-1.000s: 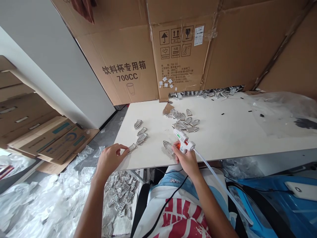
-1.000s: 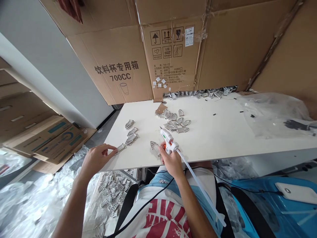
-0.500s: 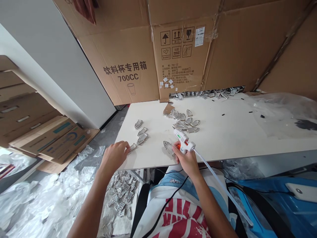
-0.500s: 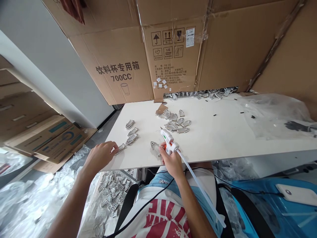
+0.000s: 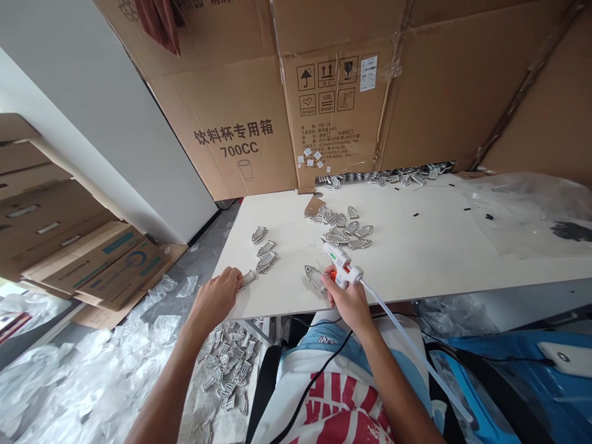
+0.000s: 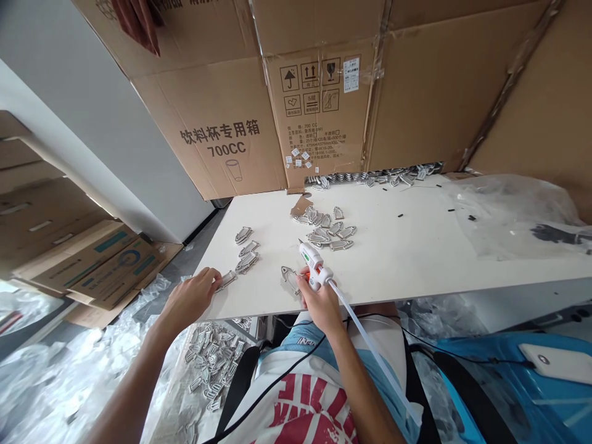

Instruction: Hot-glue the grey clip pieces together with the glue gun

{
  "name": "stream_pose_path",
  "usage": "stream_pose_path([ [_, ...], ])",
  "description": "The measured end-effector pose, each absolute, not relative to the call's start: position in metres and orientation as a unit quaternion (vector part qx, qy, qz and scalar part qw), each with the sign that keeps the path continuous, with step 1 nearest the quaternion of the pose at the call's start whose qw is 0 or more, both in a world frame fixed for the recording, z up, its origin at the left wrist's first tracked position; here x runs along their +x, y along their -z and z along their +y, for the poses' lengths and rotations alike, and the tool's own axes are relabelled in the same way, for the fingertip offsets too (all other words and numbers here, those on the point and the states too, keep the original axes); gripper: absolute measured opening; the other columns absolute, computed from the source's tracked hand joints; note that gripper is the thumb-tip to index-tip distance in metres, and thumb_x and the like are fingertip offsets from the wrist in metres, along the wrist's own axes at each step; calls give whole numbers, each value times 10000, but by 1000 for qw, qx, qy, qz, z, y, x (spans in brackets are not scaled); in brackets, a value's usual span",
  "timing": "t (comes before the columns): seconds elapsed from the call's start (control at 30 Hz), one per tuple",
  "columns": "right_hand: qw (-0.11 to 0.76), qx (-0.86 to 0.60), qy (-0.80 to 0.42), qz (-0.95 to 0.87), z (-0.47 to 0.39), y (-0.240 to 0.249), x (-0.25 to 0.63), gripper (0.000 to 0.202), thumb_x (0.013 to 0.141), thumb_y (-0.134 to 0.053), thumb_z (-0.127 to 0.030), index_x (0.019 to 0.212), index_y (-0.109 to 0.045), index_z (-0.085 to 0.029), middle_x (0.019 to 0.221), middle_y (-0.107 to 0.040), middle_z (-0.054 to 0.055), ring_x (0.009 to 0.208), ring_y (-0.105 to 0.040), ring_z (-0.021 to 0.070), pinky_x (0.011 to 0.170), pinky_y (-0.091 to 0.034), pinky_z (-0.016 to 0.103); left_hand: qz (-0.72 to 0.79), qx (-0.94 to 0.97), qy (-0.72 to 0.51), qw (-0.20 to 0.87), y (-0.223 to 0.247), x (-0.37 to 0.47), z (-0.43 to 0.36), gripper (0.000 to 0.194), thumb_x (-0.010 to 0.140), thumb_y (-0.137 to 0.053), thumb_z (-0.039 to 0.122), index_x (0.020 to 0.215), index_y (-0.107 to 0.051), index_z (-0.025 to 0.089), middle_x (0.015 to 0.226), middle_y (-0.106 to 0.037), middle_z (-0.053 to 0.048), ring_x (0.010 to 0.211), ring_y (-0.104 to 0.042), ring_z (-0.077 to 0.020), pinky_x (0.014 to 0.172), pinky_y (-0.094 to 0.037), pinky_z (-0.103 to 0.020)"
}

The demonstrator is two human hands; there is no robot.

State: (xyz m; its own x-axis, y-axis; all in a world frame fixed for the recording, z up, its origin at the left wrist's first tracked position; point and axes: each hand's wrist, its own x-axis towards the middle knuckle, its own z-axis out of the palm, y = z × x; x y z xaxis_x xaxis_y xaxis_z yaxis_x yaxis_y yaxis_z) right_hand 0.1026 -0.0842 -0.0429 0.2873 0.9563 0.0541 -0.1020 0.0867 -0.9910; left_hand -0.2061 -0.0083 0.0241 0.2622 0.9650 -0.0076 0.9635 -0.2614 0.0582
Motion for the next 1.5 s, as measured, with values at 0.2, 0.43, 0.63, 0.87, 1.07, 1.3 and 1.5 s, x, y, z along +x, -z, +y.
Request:
stream_pose_path([
  [0.2, 607, -523, -432, -414, -84, 43, 103, 390, 926, -741, -596, 1031, -642, -234, 658, -578, -52, 486, -521, 135, 464, -470, 254, 573, 797, -124, 146, -20, -219, -10, 353, 1120, -344, 488, 1027, -582, 245, 1045, -712, -66, 844, -654, -240, 729, -409, -343],
  [0.43, 608, -524, -424, -419, -84, 46, 103, 393, 917, -742, -606, 1022, -645, -240, 638, -572, -54, 484, -526, 144, 468, -471, 259, 570, 762, -227, 206, -18, -233, -10, 403, 1073, -443, 589, 961, -596, 234, 735, -535, 12, 666, -463, -182, 640, -379, -296],
  [0.63, 610, -519, -432, -415, -84, 48, 103, 373, 924, -745, -582, 1037, -652, -240, 684, -591, -44, 492, -521, 143, 468, -472, 265, 563, 727, -286, 270, -9, -230, -18, 414, 1056, -492, 618, 962, -602, 230, 771, -509, 13, 697, -447, -172, 660, -388, -288],
  [0.87, 602, -526, -431, -419, -84, 49, 104, 370, 948, -731, -577, 1060, -648, -234, 663, -576, -55, 497, -532, 146, 480, -472, 263, 502, 613, -412, 450, -12, -222, -30, 434, 1063, -579, 615, 1113, -702, 201, 796, -486, 0, 755, -449, -163, 735, -440, -300],
  [1.07, 604, -527, -435, -410, -85, 47, 103, 367, 939, -742, -573, 1055, -652, -236, 661, -579, -53, 496, -522, 145, 479, -468, 266, 315, 470, -571, 595, -32, -220, -52, 364, 1007, -732, 453, 836, -503, 227, 622, -168, 75, 558, -174, -130, 507, -322, -218],
  [1.3, 607, -527, -431, -409, -84, 51, 104, 379, 933, -750, -581, 1058, -657, -236, 674, -584, -51, 502, -535, 140, 484, -469, 262, 416, 520, -517, 538, -27, -212, -47, 352, 979, -788, 488, 928, -602, 194, 739, -439, 24, 666, -376, -115, 608, -372, -217],
  [1.5, 604, -535, -431, -406, -84, 51, 104, 417, 926, -759, -601, 1081, -672, -224, 638, -568, -51, 500, -530, 138, 476, -461, 254, 462, 501, -522, 512, -9, -192, -49, 423, 939, -793, 582, 975, -623, 196, 958, -640, -44, 721, -449, -129, 638, -379, -256],
])
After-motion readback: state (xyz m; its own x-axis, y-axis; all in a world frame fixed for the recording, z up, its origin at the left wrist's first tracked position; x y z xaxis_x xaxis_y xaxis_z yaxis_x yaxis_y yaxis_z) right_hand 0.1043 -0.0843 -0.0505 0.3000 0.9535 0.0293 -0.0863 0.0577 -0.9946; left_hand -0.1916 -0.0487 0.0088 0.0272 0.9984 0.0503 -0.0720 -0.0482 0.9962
